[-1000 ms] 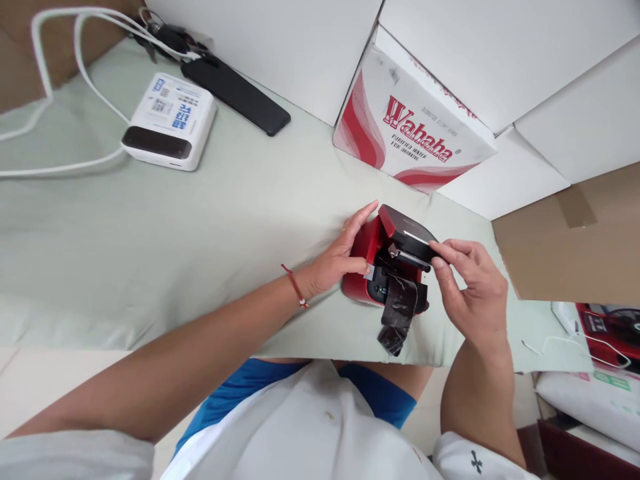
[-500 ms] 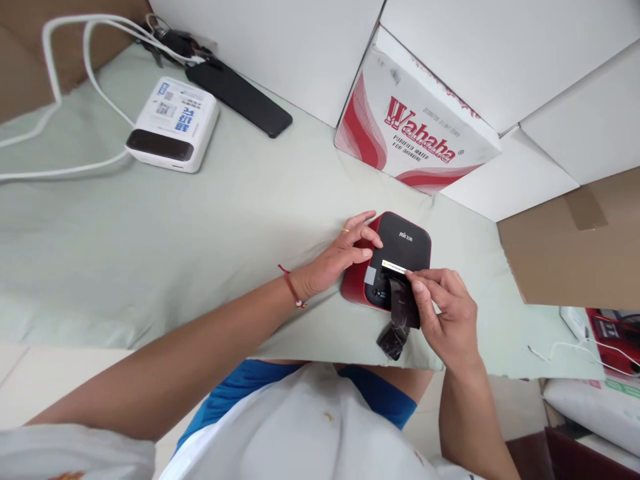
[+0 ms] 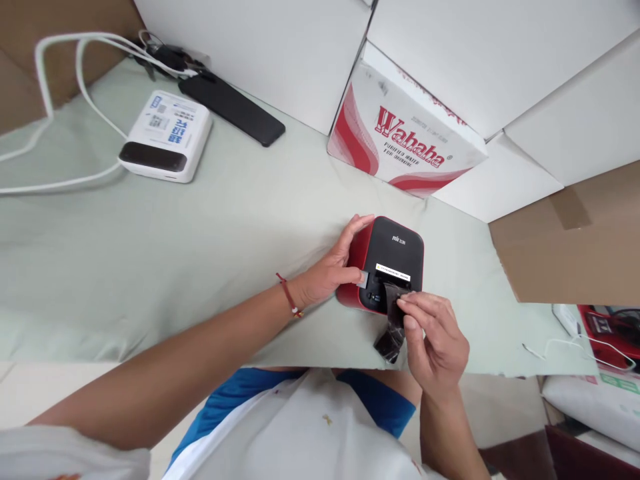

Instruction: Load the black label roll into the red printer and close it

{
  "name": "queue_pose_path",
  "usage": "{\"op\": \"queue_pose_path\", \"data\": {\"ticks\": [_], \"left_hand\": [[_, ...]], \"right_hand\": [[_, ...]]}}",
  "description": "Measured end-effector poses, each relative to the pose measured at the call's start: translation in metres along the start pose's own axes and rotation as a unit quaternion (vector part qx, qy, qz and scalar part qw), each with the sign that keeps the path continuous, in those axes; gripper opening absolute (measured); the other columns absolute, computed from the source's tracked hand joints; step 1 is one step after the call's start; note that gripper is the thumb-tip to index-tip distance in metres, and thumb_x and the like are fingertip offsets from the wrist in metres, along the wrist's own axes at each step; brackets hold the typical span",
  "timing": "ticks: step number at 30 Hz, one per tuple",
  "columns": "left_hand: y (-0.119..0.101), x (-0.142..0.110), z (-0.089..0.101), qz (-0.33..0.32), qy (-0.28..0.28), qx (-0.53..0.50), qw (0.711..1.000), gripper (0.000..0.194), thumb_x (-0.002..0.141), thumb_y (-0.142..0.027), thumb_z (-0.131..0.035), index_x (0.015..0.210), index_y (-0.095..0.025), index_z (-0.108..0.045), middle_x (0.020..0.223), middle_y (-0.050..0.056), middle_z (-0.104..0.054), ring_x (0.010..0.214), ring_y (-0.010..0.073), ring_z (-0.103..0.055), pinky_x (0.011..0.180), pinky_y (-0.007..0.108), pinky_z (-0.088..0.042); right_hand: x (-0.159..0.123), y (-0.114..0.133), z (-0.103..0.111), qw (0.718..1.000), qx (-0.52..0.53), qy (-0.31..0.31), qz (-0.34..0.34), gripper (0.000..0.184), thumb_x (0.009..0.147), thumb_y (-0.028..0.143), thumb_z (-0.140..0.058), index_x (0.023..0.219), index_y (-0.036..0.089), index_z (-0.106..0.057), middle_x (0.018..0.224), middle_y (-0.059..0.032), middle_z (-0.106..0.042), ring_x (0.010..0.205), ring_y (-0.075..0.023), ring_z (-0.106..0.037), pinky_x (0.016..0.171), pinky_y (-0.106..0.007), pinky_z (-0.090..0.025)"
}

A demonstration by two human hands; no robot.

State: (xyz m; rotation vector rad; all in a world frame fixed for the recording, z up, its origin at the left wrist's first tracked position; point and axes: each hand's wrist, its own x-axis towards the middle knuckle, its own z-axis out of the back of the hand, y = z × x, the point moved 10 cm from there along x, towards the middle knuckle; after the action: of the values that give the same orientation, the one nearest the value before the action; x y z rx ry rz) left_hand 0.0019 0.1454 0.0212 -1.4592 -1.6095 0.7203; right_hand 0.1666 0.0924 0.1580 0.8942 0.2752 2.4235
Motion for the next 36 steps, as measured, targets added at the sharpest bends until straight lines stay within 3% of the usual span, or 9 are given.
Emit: {"op": "queue_pose_path", "data": {"ticks": [4, 10, 12, 15, 19, 23, 27, 31, 36], "left_hand": [[0.002, -0.001, -0.001, -0.004, 0.014, 0.046, 0.999, 0.112, 0.075, -0.028, -0.077, 0.175, -0.043, -0.028, 0.193, -0.004, -0.011, 0.181, 0.0357, 0.003, 0.147, 0.057, 0.002], [0.004, -0.003, 0.003, 0.005, 0.015, 0.108, 0.994, 0.104, 0.079, -0.033, -0.074, 0.173, -0.041, -0.031, 0.193, -0.003, -0.005, 0.181, 0.0397, -0.001, 0.147, 0.063, -0.005], [0.005, -0.003, 0.004, 0.014, 0.01, 0.119, 0.993, 0.1, 0.08, -0.032, -0.072, 0.172, -0.041, -0.033, 0.193, -0.002, -0.002, 0.18, 0.0409, -0.004, 0.146, 0.066, -0.008], [0.004, -0.002, 0.003, 0.014, 0.012, 0.13, 0.991, 0.096, 0.08, -0.031, -0.071, 0.169, -0.039, -0.036, 0.193, 0.0, -0.005, 0.18, 0.0429, -0.007, 0.145, 0.068, -0.014], [0.004, -0.001, 0.005, 0.006, 0.01, 0.135, 0.991, 0.094, 0.081, -0.03, -0.07, 0.168, -0.038, -0.039, 0.192, 0.0, -0.008, 0.179, 0.0432, -0.01, 0.145, 0.067, -0.016], [0.007, -0.001, 0.007, 0.012, 0.005, 0.126, 0.992, 0.094, 0.08, -0.03, -0.072, 0.168, -0.04, -0.04, 0.193, -0.001, -0.007, 0.18, 0.0405, -0.003, 0.146, 0.065, -0.012], [0.007, 0.0, 0.006, 0.017, 0.004, 0.115, 0.993, 0.095, 0.077, -0.03, -0.073, 0.166, -0.038, -0.041, 0.192, 0.0, -0.008, 0.181, 0.0379, 0.001, 0.147, 0.062, -0.005], [0.006, 0.001, 0.006, 0.032, 0.002, 0.102, 0.994, 0.095, 0.075, -0.03, -0.072, 0.164, -0.037, -0.041, 0.192, 0.001, -0.007, 0.181, 0.0387, -0.002, 0.146, 0.064, -0.003], [0.0, 0.002, 0.003, 0.028, -0.003, 0.088, 0.996, 0.092, 0.071, -0.03, -0.072, 0.159, -0.036, -0.045, 0.189, 0.001, -0.016, 0.179, 0.0397, -0.008, 0.146, 0.062, -0.009]], "right_hand": [[0.0, 0.004, -0.001, 0.999, 0.023, 0.029, 0.026, 0.037, 0.099, 0.002, -0.066, 0.126, 0.025, -0.076, 0.112, -0.0076, -0.08, 0.102, -0.0203, -0.077, 0.089, -0.039, -0.065], [0.051, -0.042, -0.007, 0.991, -0.074, 0.093, -0.057, 0.014, 0.108, 0.02, -0.066, 0.109, 0.022, -0.08, 0.107, -0.0039, -0.084, 0.097, -0.0168, -0.08, 0.088, -0.03, -0.062], [0.07, -0.062, -0.034, 0.958, -0.145, 0.222, -0.108, 0.021, 0.109, 0.024, -0.063, 0.119, 0.023, -0.081, 0.119, -0.005, -0.084, 0.101, -0.021, -0.081, 0.089, -0.034, -0.06], [0.076, -0.084, -0.075, 0.854, -0.25, 0.428, -0.16, 0.034, 0.107, 0.024, -0.063, 0.138, 0.025, -0.076, 0.132, -0.0093, -0.082, 0.113, -0.03, -0.079, 0.088, -0.039, -0.055], [0.082, -0.085, -0.098, 0.812, -0.28, 0.486, -0.164, 0.028, 0.103, 0.024, -0.067, 0.129, 0.02, -0.078, 0.123, -0.0133, -0.082, 0.11, -0.0326, -0.077, 0.08, -0.037, -0.05], [0.078, -0.076, -0.064, 0.867, -0.224, 0.411, -0.173, 0.03, 0.104, 0.028, -0.065, 0.132, 0.021, -0.073, 0.127, -0.0106, -0.079, 0.102, -0.0256, -0.075, 0.081, -0.034, -0.051], [0.062, -0.073, 0.029, 0.936, -0.079, 0.269, -0.211, 0.039, 0.103, 0.055, -0.066, 0.126, 0.025, -0.073, 0.092, -0.0028, -0.075, 0.06, -0.0141, -0.055, 0.062, -0.03, -0.047], [0.012, -0.128, 0.081, 0.893, -0.149, 0.291, -0.31, 0.054, 0.097, 0.067, -0.065, 0.127, 0.024, -0.075, 0.062, 0.0027, -0.054, 0.055, -0.0187, -0.053, 0.055, -0.031, -0.042], [-0.049, -0.201, 0.052, 0.834, -0.211, 0.347, -0.372, 0.033, 0.088, 0.042, -0.063, 0.108, 0.021, -0.079, 0.098, -0.0113, -0.082, 0.076, -0.0254, -0.07, 0.075, -0.039, -0.054]]}}
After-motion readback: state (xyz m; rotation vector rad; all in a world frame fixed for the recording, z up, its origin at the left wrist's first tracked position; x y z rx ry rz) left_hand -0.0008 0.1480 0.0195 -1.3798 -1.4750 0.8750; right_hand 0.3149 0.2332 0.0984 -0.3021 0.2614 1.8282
